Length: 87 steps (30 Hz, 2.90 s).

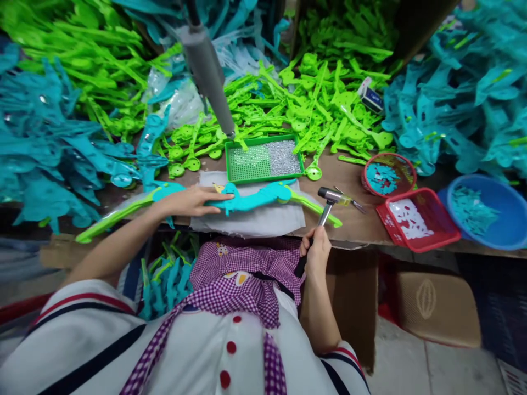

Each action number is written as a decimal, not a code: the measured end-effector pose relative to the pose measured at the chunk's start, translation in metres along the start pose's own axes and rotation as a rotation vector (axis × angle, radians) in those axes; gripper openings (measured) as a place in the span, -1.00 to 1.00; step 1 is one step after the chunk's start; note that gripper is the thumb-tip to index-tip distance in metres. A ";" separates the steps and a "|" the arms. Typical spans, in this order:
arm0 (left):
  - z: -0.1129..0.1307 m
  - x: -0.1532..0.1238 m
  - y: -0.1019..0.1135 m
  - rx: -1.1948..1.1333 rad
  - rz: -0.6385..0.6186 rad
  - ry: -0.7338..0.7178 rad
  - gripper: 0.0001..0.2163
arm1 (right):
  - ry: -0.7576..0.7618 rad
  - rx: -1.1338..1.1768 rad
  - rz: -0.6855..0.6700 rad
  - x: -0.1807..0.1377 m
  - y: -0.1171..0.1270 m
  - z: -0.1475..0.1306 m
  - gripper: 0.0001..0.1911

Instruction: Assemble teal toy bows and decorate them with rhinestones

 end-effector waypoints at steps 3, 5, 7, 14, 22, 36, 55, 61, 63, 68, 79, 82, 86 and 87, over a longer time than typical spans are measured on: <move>0.017 0.007 -0.028 0.120 0.097 0.001 -0.52 | 0.023 -0.038 -0.034 -0.002 -0.008 0.002 -0.43; 0.027 0.018 -0.046 0.108 0.127 -0.010 -0.51 | 0.042 -0.070 -0.059 -0.002 -0.012 0.001 -0.45; 0.036 0.035 -0.055 0.086 0.178 -0.033 -0.50 | 0.049 -0.087 -0.070 -0.002 -0.014 -0.001 -0.47; 0.067 0.128 -0.053 0.090 0.385 -0.024 -0.56 | 0.108 -0.210 -0.128 -0.005 -0.021 -0.006 -0.52; 0.071 0.013 -0.067 -0.094 0.822 0.253 -0.70 | 0.335 -0.852 -0.285 -0.008 -0.036 -0.019 -0.50; 0.008 -0.142 -0.138 -0.537 1.038 1.205 -0.76 | 0.351 -1.272 -0.773 -0.004 -0.130 0.032 -0.66; -0.022 -0.121 -0.173 -1.213 1.127 1.077 -0.50 | 0.448 -1.305 -0.761 -0.007 -0.137 0.022 -0.67; -0.022 -0.121 -0.174 -1.180 1.191 1.035 -0.51 | 0.536 -1.444 -0.703 -0.008 -0.145 0.022 -0.69; -0.022 -0.121 -0.173 -1.176 1.209 1.019 -0.50 | 0.527 -1.553 -0.740 -0.007 -0.147 0.030 -0.70; -0.021 -0.119 -0.171 -1.171 1.234 1.000 -0.49 | 0.543 -1.641 -0.787 0.002 -0.150 0.024 -0.69; -0.023 -0.115 -0.176 -1.174 1.349 0.947 -0.46 | 0.634 -1.860 -0.695 -0.007 -0.161 0.019 -0.56; -0.023 -0.113 -0.176 -1.202 1.340 0.925 -0.45 | 0.619 -1.934 -0.721 -0.006 -0.164 0.015 -0.55; -0.023 -0.112 -0.176 -1.241 1.347 0.914 -0.44 | 0.682 -1.785 -0.748 -0.015 -0.173 0.005 -0.49; -0.023 -0.111 -0.176 -1.241 1.349 0.916 -0.44 | 0.702 -1.750 -0.737 -0.018 -0.176 0.005 -0.48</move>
Point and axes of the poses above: each hand's wrist, its own x-axis towards the middle knuckle, its own y-axis out of the back of the hand, z = x × y, the point moved 7 cm from there along x, towards the middle knuckle, and after that the axes turned 5 degrees about x, right-handed, at the moved point
